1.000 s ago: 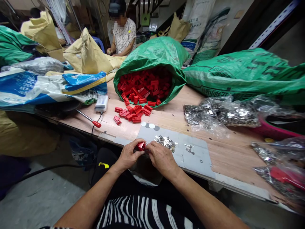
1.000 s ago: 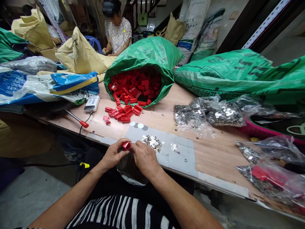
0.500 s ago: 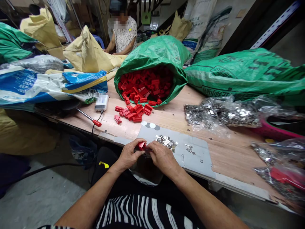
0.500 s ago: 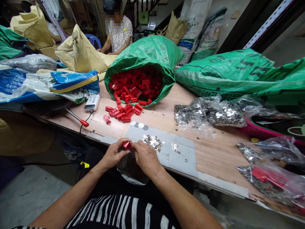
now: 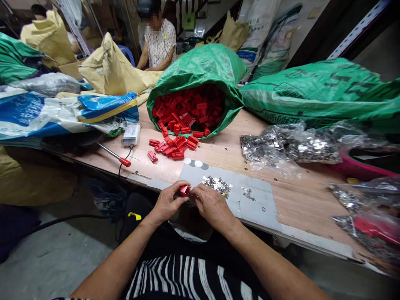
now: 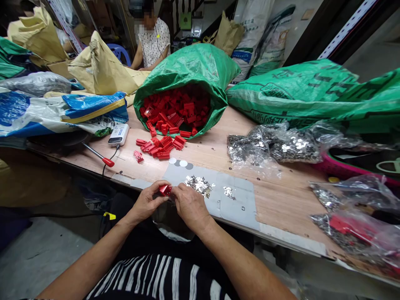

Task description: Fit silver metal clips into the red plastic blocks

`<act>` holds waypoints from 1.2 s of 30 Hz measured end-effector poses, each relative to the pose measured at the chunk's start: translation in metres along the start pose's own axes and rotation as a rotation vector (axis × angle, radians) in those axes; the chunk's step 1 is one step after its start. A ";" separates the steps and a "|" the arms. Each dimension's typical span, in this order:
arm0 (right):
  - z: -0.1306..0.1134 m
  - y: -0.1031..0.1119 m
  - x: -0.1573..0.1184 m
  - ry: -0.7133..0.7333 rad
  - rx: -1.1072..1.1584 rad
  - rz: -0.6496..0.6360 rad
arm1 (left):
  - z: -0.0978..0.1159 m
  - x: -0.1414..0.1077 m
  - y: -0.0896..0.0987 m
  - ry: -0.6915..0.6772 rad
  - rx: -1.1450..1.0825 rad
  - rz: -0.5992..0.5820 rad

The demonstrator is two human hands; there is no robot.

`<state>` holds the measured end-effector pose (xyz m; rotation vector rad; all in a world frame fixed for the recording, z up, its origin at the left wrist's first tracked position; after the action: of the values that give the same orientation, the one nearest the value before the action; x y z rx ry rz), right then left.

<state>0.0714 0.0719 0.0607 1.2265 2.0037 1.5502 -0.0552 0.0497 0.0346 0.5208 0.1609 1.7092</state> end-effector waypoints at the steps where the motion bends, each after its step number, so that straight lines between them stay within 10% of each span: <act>1: -0.001 0.001 0.001 0.010 -0.015 -0.001 | 0.000 0.000 0.000 0.003 0.000 -0.002; 36: -0.003 0.011 -0.007 -0.078 -0.161 -0.038 | -0.002 -0.001 0.000 -0.018 -0.060 0.006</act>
<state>0.0779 0.0649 0.0701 1.1614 1.8049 1.5858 -0.0560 0.0496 0.0326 0.4928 0.0947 1.7092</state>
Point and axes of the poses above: each hand's wrist, its own x-axis towards the middle knuckle, its own y-axis out of the back of the hand, z = x × y, the point moved 7 cm from there along x, towards the middle knuckle, and after that the axes turned 12 degrees about z, right-handed, at the moved point
